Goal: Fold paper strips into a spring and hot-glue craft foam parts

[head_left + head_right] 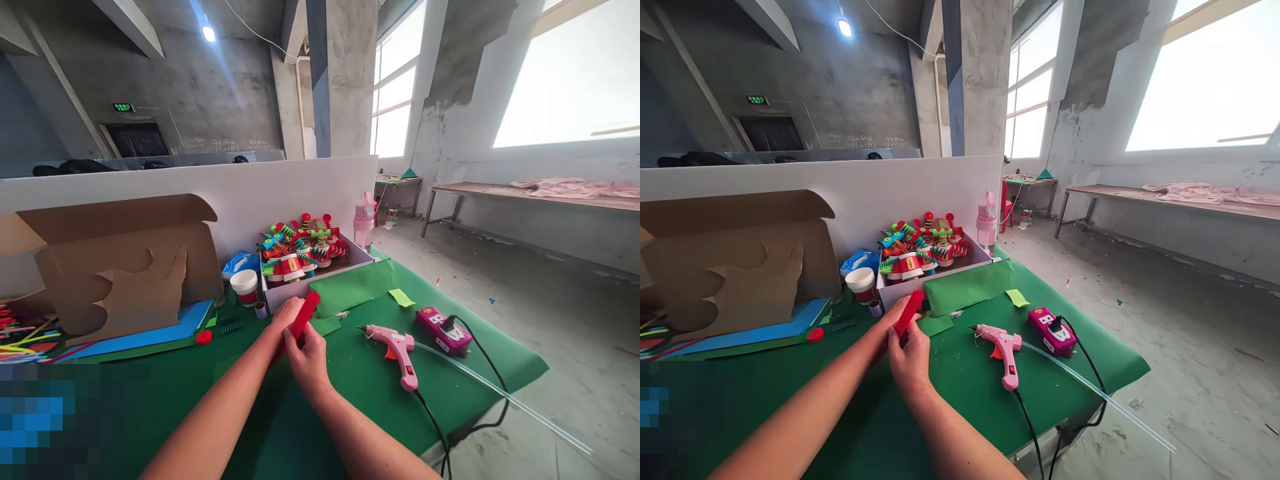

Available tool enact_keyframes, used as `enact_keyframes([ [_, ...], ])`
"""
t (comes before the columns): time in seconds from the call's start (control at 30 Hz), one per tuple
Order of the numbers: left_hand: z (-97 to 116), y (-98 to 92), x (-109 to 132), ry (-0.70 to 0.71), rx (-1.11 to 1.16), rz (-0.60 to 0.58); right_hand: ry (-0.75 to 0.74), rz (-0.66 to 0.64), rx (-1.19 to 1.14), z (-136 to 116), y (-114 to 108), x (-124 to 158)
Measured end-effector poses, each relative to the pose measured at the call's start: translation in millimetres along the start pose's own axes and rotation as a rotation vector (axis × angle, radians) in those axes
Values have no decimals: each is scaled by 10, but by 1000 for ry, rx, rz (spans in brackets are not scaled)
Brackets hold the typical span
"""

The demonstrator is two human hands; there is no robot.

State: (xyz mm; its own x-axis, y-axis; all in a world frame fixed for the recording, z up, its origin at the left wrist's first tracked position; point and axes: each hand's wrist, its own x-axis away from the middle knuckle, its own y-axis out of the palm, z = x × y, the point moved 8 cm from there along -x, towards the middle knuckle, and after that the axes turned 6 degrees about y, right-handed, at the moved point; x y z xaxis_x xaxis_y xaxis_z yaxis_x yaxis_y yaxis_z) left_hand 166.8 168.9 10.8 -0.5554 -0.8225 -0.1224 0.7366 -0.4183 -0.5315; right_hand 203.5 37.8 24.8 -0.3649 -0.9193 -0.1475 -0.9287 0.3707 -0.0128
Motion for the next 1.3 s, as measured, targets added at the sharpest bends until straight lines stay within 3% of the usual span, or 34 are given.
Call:
enact_keyframes([
  [0.2,150,-21,33,-78,-177,22,-14,11,-20,-21,-32,-9],
  [0.3,262,-227,162,-11,-290,61,25,31,-36,70,-40,-47],
  [0.37,325,-447,337,77,-382,104,138,18,-75,216,-18,-87],
  [0.5,104,-940,854,-8,-335,204,402,-48,-248,497,62,-115],
  [0.67,-308,-1316,1504,-182,-15,348,433,-56,-344,474,28,-132],
  [0.8,-363,-1524,1804,-154,83,504,370,-66,-299,328,-20,-131],
  [0.93,-454,-1525,1898,-213,268,541,348,-153,-259,217,28,-66],
  [1.03,-560,-1454,1906,-301,335,527,417,-181,-288,211,62,-18],
  [1.17,-651,-1481,1943,-371,195,578,580,-195,-398,209,117,-4],
  [1.3,-664,-1531,1963,-356,56,592,858,-299,-443,231,310,44],
])
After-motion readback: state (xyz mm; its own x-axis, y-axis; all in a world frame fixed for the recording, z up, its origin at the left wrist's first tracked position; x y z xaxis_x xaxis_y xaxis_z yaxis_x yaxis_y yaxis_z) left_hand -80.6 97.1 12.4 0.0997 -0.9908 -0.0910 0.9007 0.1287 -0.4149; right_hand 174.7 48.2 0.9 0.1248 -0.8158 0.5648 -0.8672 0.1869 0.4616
